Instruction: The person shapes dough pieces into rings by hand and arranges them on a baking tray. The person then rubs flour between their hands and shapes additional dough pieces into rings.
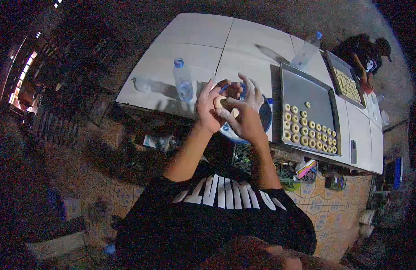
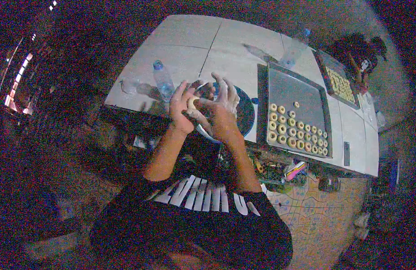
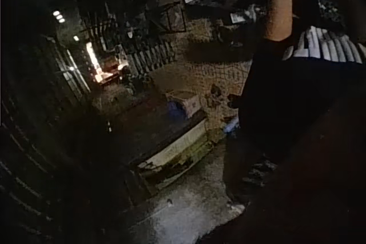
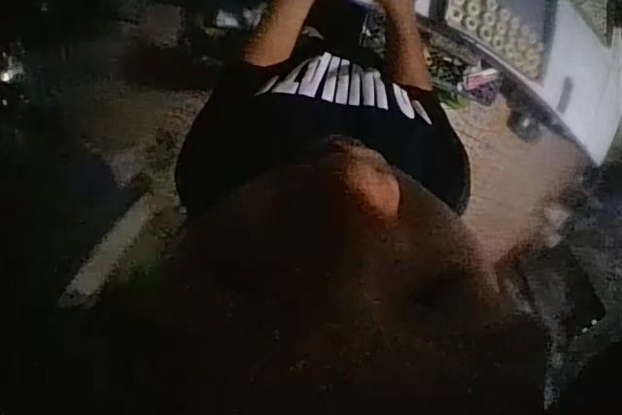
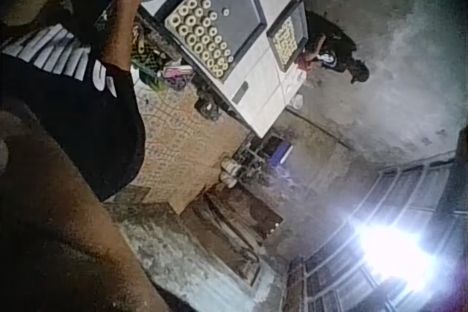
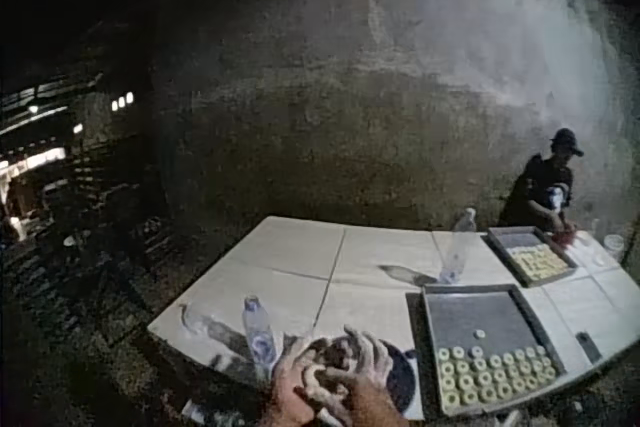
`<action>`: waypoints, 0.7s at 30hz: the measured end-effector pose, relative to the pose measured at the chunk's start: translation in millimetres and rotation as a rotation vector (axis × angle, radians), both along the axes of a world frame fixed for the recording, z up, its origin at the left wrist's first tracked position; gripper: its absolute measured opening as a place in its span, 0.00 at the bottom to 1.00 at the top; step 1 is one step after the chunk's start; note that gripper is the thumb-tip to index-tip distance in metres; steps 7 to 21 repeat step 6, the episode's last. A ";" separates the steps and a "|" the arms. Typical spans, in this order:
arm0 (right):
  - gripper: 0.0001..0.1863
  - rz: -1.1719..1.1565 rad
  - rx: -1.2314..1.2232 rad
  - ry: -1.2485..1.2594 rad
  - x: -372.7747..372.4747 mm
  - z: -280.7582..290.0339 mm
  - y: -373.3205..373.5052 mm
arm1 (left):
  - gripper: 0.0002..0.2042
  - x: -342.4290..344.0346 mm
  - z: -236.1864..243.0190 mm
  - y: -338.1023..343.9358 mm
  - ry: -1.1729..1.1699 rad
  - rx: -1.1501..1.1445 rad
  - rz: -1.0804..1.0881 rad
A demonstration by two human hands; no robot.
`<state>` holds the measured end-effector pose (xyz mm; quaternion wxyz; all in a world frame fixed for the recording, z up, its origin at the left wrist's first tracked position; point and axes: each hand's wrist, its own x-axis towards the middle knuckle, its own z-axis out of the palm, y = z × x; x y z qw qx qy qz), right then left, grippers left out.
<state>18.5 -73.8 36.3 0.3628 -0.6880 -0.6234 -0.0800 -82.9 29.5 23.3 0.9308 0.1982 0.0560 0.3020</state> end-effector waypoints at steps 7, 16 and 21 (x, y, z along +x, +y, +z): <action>0.23 -0.044 0.022 0.003 -3.0 2.4 -1.6 | 0.25 2.3 -5.0 -0.7 0.100 0.068 0.036; 0.23 -0.044 0.022 0.003 -3.0 2.4 -1.6 | 0.25 2.3 -5.0 -0.7 0.100 0.068 0.036; 0.23 -0.044 0.022 0.003 -3.0 2.4 -1.6 | 0.25 2.3 -5.0 -0.7 0.100 0.068 0.036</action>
